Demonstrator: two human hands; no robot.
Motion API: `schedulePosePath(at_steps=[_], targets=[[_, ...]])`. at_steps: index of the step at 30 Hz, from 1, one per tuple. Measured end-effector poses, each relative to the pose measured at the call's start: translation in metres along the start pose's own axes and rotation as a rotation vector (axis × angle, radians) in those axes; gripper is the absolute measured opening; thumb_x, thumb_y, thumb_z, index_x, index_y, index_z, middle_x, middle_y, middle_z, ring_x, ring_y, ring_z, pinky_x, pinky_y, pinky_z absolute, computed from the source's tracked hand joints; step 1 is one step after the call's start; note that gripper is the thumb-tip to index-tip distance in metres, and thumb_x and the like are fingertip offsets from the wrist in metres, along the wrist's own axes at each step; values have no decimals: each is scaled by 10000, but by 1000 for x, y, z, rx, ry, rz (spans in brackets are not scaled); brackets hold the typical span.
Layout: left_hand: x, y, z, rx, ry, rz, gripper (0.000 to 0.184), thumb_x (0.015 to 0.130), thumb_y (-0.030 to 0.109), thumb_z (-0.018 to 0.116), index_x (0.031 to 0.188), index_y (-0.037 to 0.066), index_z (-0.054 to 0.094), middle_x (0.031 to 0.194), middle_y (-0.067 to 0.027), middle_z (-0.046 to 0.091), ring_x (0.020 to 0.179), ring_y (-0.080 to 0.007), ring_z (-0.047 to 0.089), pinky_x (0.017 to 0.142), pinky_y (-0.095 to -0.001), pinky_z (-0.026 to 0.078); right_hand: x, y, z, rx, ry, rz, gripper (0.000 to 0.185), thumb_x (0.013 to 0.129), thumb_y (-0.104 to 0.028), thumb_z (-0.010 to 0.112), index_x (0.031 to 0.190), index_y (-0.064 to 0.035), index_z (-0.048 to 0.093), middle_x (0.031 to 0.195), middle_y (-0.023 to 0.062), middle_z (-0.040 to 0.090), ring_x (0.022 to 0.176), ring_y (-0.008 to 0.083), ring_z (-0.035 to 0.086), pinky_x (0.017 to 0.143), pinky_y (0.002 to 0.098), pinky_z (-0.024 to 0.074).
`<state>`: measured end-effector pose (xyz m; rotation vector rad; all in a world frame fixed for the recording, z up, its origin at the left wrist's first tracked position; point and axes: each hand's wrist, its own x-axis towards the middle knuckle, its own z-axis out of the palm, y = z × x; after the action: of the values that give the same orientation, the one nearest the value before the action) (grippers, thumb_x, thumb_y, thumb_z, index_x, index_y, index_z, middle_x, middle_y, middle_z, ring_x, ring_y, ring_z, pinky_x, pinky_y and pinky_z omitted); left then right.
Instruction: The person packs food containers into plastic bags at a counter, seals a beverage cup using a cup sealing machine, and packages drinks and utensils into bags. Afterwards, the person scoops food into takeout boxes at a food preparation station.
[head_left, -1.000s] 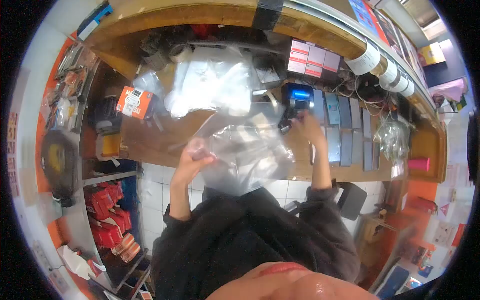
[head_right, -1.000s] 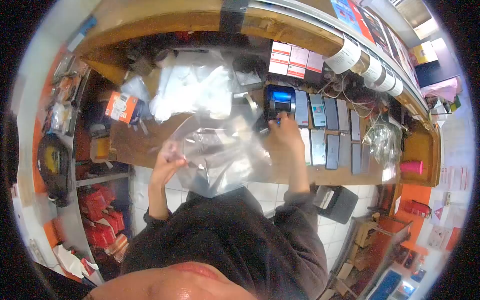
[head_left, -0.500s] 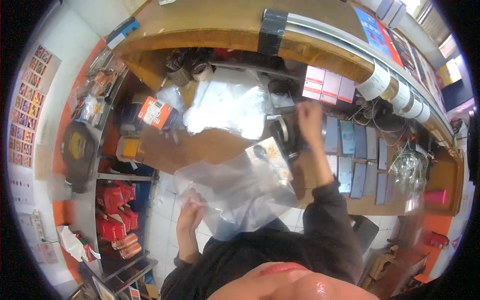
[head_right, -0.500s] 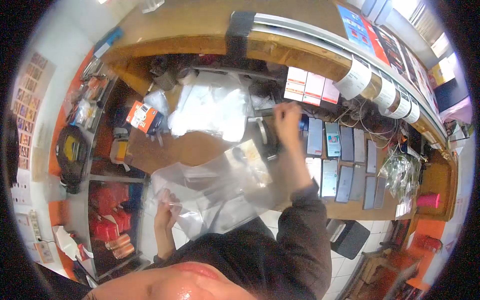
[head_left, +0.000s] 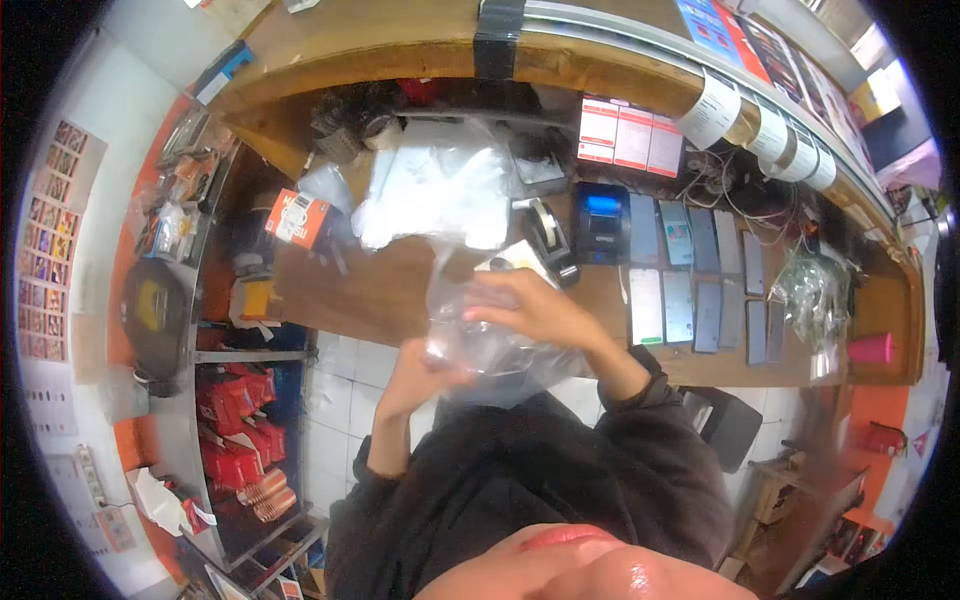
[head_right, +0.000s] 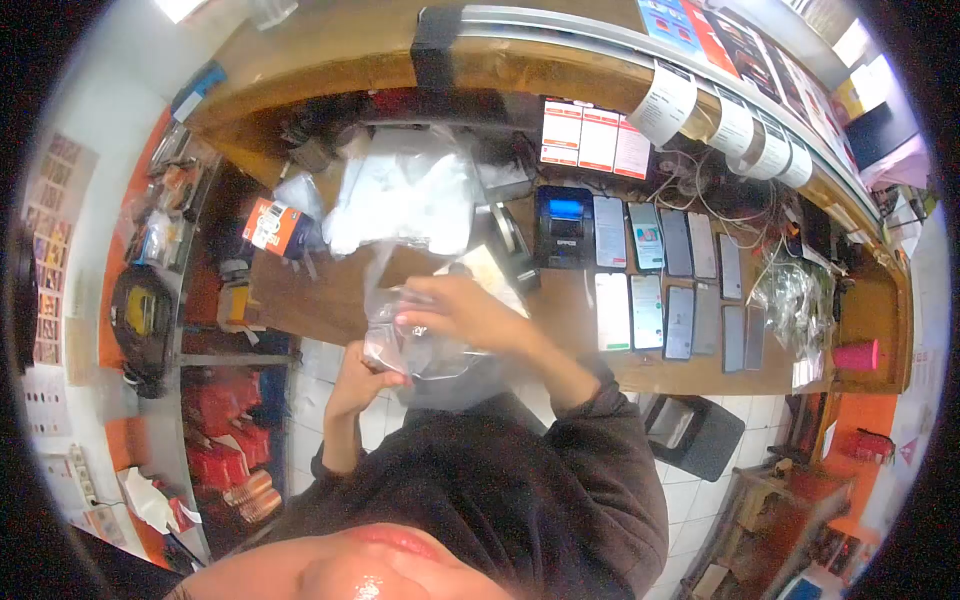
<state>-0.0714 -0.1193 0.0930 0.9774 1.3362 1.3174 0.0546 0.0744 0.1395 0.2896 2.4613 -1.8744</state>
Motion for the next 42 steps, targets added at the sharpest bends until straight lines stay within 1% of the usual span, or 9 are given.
schedulePosePath(at_steps=[7,11,19,22,24,27,29,32,42], targets=[[23,0,35,-129,252,11,101,854,65,598,918,-8,626,830,-60,638,673,-81,582,554,-230,473,-28,-20,52,-430,920,-182,596,658,-257,777,1157,-81,503,1113,166,475,1033,324,464,837,383,411],[9,12,41,-123,-19,-68,189,896,124,557,978,-26,637,783,-40,629,635,-78,557,543,-246,458,-53,-25,54,190,637,282,490,733,-258,739,1117,-50,517,933,117,573,852,182,553,749,303,437],[-7,4,41,173,-106,-55,183,908,173,543,876,15,629,733,-33,589,627,-73,517,550,-231,424,-53,13,69,593,821,-172,203,864,-195,598,931,-5,612,812,68,610,699,112,549,617,256,440],[-6,-48,51,-69,42,6,208,933,233,489,967,51,583,813,-30,572,718,-80,521,615,-241,442,-32,30,114,372,1084,-548,152,850,-177,593,828,-32,631,806,66,632,713,102,572,586,266,448],[-10,-78,54,-369,276,-35,269,958,297,425,1062,71,524,883,-12,543,804,-87,516,671,-252,450,-20,31,124,-677,873,-615,88,794,-101,583,721,-78,625,746,55,637,628,113,573,514,280,447],[-10,-41,69,-770,622,-163,356,974,344,356,1120,50,494,944,-14,545,881,-101,524,748,-251,452,-12,19,121,73,846,-202,88,688,-184,671,738,-129,625,631,49,580,550,208,571,467,354,432],[0,-97,41,-952,57,353,389,976,334,336,1196,45,475,1043,-43,563,952,-127,533,815,-262,452,-7,28,132,-432,922,-623,88,647,-183,664,705,-141,612,606,55,562,505,237,554,448,373,419],[9,-111,36,-642,534,56,368,966,261,324,1187,24,498,1110,-72,562,1018,-155,534,825,-318,453,1,10,113,-447,835,-439,42,654,-172,626,676,-158,592,630,63,578,558,224,574,472,361,425],[9,-59,54,-237,571,-10,308,962,262,398,1130,27,505,958,-47,550,900,-125,534,763,-266,446,-8,12,120,-507,747,-631,84,639,-136,639,700,-83,614,618,74,584,567,218,561,527,337,436]])
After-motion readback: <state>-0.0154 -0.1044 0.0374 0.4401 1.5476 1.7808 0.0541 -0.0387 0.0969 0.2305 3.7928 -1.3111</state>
